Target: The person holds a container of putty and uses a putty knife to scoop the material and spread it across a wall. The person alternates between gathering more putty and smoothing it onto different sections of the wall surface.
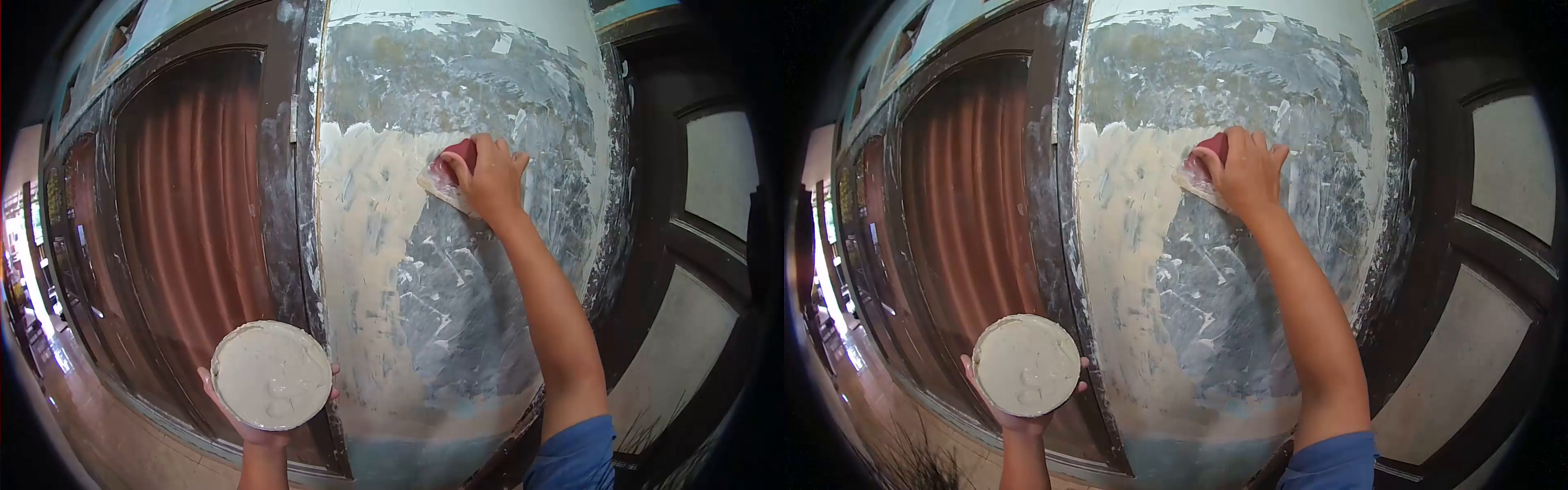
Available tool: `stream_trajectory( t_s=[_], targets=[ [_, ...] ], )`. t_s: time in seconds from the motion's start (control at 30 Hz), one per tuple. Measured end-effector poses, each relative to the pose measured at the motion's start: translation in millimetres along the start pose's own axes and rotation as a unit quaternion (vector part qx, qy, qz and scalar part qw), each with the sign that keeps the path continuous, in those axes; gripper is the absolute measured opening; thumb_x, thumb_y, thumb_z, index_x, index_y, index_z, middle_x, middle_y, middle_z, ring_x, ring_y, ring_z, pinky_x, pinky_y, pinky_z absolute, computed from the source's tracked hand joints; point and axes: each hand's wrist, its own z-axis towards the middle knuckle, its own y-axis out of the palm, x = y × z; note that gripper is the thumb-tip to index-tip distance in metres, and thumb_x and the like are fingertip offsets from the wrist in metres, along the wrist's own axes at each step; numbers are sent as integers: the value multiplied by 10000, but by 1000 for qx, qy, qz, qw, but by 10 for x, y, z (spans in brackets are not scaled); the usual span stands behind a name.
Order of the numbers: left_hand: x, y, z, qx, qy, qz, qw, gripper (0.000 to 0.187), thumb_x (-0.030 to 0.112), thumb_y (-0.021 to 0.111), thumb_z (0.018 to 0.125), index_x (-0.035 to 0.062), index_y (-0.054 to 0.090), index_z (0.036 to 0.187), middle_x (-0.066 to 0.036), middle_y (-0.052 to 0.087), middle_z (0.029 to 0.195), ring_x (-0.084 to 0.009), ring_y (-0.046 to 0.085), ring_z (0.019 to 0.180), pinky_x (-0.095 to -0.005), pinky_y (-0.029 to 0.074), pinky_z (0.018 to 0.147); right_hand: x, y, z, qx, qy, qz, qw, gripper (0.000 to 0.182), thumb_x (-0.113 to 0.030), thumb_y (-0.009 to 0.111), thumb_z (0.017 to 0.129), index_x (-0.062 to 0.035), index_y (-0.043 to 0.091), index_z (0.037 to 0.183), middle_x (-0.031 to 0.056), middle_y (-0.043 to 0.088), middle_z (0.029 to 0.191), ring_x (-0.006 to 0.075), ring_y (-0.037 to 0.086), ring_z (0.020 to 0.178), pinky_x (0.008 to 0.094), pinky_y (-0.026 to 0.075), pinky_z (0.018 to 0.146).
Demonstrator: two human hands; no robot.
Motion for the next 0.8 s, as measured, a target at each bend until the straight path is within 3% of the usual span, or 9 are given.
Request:
stream_trajectory(
  t_s=[0.03,0.1,0.13,0.23,0.57,0.77,0.8],
  targets=[
    [-3,7,-4,5,0,3,1000,1193,1036,272,756,195,346,1598,-289,461,1523,-686,555,1162,-786,518,800,22,12,36,0,0,0,1000,530,-584,675,955,-87,645,1135,129,693,982,316,625,963,516,318,924],
    [-21,17,-18,10,-4,5,1000,1195,1038,280,752,196,347,1596,-286,462,1522,-685,554,1163,-789,516,803,87,28,128,72,114,4,991,514,-562,675,966,-78,640,1136,121,697,999,308,625,966,506,313,943],
    [-27,17,-23,14,-6,8,1000,1197,1040,288,747,197,348,1594,-283,464,1521,-684,553,1165,-793,515,806,92,-35,144,60,161,25,985,512,-547,676,975,-71,633,1158,119,701,1024,308,633,986,499,306,970],
    [-52,-2,-58,17,-6,6,1000,1196,1041,301,744,203,345,1596,-277,458,1526,-694,541,1171,-799,510,812,274,-34,137,112,173,70,976,509,-535,674,983,-71,626,1186,128,705,1042,315,639,1009,491,302,993],
    [-322,83,-34,34,0,-61,998,1197,1048,342,721,229,374,1594,-239,450,1549,-705,518,1193,-829,489,835,825,-381,370,97,139,83,982,546,-579,646,986,-64,621,1165,176,717,1055,355,659,1024,493,335,986],
    [-537,270,-32,45,9,-56,997,1202,1052,363,705,248,372,1599,-232,445,1558,-712,506,1209,-840,490,827,891,-316,457,40,77,59,995,534,-573,648,980,-63,639,1140,177,724,1033,355,659,1016,510,336,960],
    [-572,343,-33,60,17,-28,998,1129,1011,343,763,237,388,1584,-235,475,1526,-705,536,1166,-820,514,778,882,-287,479,37,73,48,995,536,-576,645,978,-65,642,1138,177,724,1027,356,659,1011,510,334,958]
  ],
)
